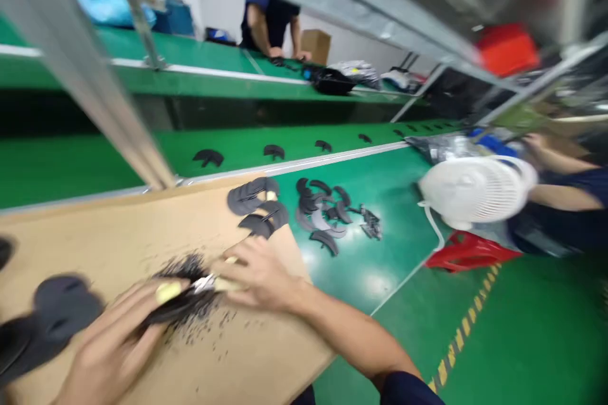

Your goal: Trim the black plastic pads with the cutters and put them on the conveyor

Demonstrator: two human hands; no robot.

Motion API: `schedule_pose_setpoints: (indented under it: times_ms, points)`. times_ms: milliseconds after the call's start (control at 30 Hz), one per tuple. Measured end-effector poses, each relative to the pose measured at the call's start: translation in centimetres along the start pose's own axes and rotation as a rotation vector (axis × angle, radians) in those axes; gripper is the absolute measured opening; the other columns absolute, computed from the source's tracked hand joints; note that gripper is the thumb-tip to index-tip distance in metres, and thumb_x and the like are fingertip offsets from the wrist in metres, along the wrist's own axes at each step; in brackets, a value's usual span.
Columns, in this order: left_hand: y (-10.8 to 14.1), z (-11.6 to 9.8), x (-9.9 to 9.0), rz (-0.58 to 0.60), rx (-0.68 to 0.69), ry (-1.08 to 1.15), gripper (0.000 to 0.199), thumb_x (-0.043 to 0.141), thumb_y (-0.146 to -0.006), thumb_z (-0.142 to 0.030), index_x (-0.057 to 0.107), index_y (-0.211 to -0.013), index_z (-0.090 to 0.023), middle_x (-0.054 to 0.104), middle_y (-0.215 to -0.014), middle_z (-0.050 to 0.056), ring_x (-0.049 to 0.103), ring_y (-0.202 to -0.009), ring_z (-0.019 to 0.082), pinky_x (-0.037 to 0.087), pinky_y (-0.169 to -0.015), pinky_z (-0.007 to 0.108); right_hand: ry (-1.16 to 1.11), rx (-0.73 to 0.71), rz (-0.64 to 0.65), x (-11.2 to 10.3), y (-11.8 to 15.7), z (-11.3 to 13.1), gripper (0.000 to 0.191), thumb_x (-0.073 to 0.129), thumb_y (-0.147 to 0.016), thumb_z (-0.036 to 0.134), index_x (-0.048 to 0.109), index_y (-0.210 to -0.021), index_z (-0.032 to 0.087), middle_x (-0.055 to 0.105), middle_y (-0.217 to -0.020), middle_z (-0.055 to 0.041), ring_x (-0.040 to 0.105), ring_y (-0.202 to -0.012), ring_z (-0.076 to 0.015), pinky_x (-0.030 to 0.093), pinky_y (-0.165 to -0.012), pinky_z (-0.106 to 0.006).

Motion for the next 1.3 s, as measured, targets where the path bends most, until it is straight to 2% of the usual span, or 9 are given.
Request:
schedule_pose_setpoints:
  times_ms: [100,167,233,400,667,867,1100,1300]
  points:
    - [-1.0,-0.9,-0.7,0.062,-0.088,-0.005,0.045,0.063,-0.090,-0.012,0.069,-0.131,-0.031,0.079,-0.105,0.004,0.075,-0.090,0.021,0.064,-0.080,0.034,-0.072,0.035,-0.104,-0.8,-0.6,-0.5,0.042,0.062,-0.095,0.027,0.060,-0.136,0.021,0.066,-0.111,-0.0084,0.053,-0.101,-0.0223,0.040,-0.083,-0.036]
    - [-1.6,-0.7,-0.9,0.075,-0.112,0.022,0.034,0.063,-0.093,-0.011,0.072,-0.123,-0.023,0.077,-0.100,0.007,0.073,-0.091,0.018,0.061,-0.079,0.030,-0.125,0.020,-0.157,-1.0,-1.2,-1.0,0.038,0.060,-0.096,0.026,0.061,-0.134,0.021,0.066,-0.108,-0.0082,0.054,-0.099,-0.0226,0.040,-0.082,-0.036]
    - [-1.8,-0.2,-0.8,0.092,-0.111,0.048,0.028,0.062,-0.094,-0.011,0.072,-0.119,-0.020,0.076,-0.096,0.008,0.071,-0.088,0.016,0.059,-0.076,0.029,-0.146,-0.010,-0.177,-0.9,-1.8,-1.4,0.036,0.059,-0.096,0.025,0.062,-0.132,0.021,0.067,-0.106,-0.0079,0.056,-0.096,-0.0225,0.041,-0.080,-0.036]
    - [-1.7,0.2,-0.5,0.107,-0.092,0.099,0.029,0.061,-0.094,-0.009,0.070,-0.119,-0.020,0.076,-0.095,0.007,0.069,-0.086,0.015,0.057,-0.076,0.030,-0.151,-0.093,-0.187,-1.0,-2.1,-1.1,0.031,0.061,-0.097,0.027,0.064,-0.127,0.020,0.070,-0.106,-0.0078,0.057,-0.091,-0.0213,0.042,-0.076,-0.035]
    - [-1.3,0.3,-0.5,0.128,-0.100,0.159,0.029,0.064,-0.094,-0.013,0.070,-0.122,-0.022,0.077,-0.098,0.007,0.070,-0.089,0.016,0.059,-0.077,0.033,-0.155,-0.080,-0.154,-1.0,-2.2,-1.1,0.036,0.062,-0.097,0.026,0.062,-0.133,0.023,0.072,-0.110,-0.0081,0.061,-0.095,-0.0218,0.047,-0.078,-0.036]
    - [-1.4,0.2,-0.5,0.128,-0.083,0.173,0.030,0.063,-0.094,-0.012,0.070,-0.122,-0.022,0.078,-0.098,0.007,0.071,-0.090,0.016,0.061,-0.078,0.033,-0.206,-0.129,-0.154,-1.0,-2.1,-1.1,0.035,0.064,-0.096,0.025,0.064,-0.130,0.019,0.072,-0.108,-0.0090,0.062,-0.093,-0.0207,0.050,-0.079,-0.036]
    - [-1.4,0.2,-0.5,0.118,-0.081,0.165,0.031,0.062,-0.093,-0.008,0.071,-0.119,-0.022,0.077,-0.093,0.005,0.071,-0.088,0.016,0.061,-0.076,0.033,-0.160,-0.125,-0.156,-0.9,-2.1,-1.0,0.038,0.063,-0.096,0.024,0.062,-0.134,0.021,0.071,-0.107,-0.0081,0.062,-0.092,-0.0204,0.050,-0.077,-0.036]
    - [-1.3,0.2,-0.5,0.105,-0.065,0.164,0.028,0.065,-0.094,-0.014,0.070,-0.121,-0.023,0.078,-0.093,0.006,0.071,-0.087,0.016,0.061,-0.075,0.034,-0.151,-0.132,-0.153,-0.9,-2.1,-0.9,0.039,0.062,-0.097,0.023,0.059,-0.136,0.024,0.071,-0.105,-0.0068,0.062,-0.090,-0.0201,0.051,-0.076,-0.035]
Point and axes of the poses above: each hand's wrist, its own y-axis away from the middle knuckle, its own x-axis out of the palm, z = x × y, the point moved 4 cm from there along -y, towards the middle knuckle
